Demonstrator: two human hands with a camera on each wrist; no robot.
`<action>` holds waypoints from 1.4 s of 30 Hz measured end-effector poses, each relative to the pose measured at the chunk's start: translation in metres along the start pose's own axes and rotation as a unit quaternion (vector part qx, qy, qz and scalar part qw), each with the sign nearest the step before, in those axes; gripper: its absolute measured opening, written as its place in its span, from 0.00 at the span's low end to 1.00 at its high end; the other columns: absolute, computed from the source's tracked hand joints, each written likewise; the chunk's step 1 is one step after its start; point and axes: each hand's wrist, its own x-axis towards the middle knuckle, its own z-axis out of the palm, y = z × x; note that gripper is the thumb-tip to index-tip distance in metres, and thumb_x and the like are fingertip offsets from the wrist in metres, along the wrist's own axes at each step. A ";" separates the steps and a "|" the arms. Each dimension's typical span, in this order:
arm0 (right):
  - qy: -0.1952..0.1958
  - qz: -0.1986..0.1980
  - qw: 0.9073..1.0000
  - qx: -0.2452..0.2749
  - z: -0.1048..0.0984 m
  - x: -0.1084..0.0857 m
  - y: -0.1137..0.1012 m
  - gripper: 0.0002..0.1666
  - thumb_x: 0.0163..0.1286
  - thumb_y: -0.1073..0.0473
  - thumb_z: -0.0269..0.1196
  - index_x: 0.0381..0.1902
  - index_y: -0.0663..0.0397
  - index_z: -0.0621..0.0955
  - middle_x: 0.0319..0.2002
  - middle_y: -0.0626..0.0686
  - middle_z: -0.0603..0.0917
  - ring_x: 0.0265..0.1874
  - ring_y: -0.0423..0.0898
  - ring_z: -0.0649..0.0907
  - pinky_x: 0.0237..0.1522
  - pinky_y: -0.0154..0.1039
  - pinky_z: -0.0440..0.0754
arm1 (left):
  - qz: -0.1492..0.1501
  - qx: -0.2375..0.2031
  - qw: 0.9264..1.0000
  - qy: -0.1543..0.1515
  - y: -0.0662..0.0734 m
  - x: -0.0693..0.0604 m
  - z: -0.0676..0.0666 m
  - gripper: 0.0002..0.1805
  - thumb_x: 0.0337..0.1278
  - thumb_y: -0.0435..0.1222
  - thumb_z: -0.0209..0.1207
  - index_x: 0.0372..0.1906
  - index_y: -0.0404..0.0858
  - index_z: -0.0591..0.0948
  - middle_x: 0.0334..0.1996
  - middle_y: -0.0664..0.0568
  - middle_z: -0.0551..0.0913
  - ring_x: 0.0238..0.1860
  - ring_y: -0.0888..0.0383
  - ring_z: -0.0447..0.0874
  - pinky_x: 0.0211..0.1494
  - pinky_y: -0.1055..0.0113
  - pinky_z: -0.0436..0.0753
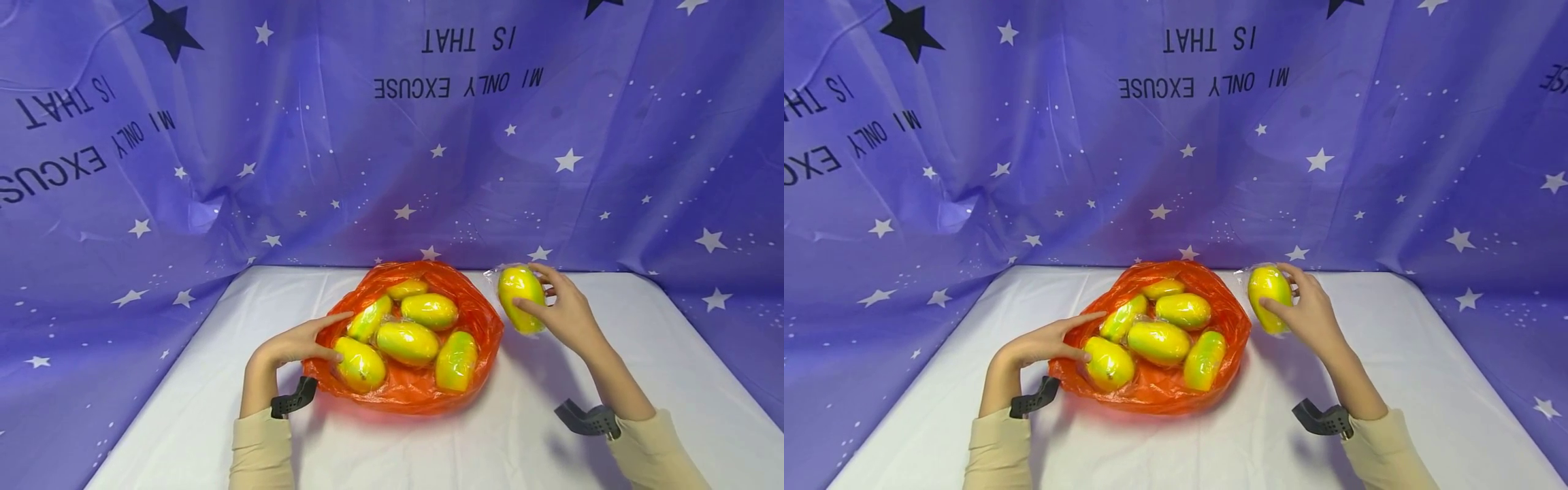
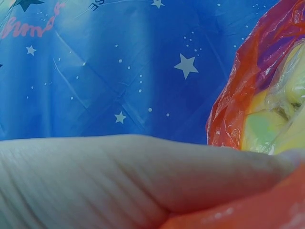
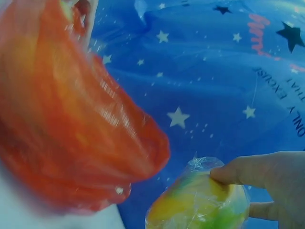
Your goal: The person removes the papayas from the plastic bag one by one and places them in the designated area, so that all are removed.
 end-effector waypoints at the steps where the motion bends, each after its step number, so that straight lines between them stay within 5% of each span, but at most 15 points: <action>1: -0.005 0.004 1.000 -0.003 0.001 0.001 0.002 0.43 0.62 0.51 0.69 0.69 0.60 0.66 0.54 0.70 0.74 0.46 0.64 0.76 0.40 0.57 0.78 | 0.000 0.000 1.000 0.000 0.000 0.000 0.000 0.45 0.49 0.44 0.70 0.73 0.49 0.63 0.70 0.43 0.62 0.70 0.40 0.55 0.68 0.38 0.56; 14: -0.041 0.026 0.998 -0.035 0.021 0.007 0.035 0.43 0.61 0.51 0.69 0.66 0.68 0.65 0.50 0.74 0.76 0.45 0.66 0.78 0.42 0.59 0.80 | 0.001 -0.013 1.000 -0.003 0.001 -0.001 0.001 0.44 0.50 0.42 0.69 0.74 0.49 0.63 0.71 0.44 0.62 0.70 0.41 0.56 0.68 0.39 0.57; 42: -0.085 0.033 0.992 -0.092 0.039 0.012 0.059 0.45 0.64 0.49 0.66 0.67 0.73 0.63 0.50 0.78 0.74 0.49 0.71 0.76 0.47 0.64 0.76 | 0.002 -0.010 1.000 -0.003 -0.002 0.000 -0.001 0.44 0.51 0.42 0.69 0.74 0.48 0.63 0.71 0.42 0.61 0.70 0.41 0.55 0.69 0.39 0.55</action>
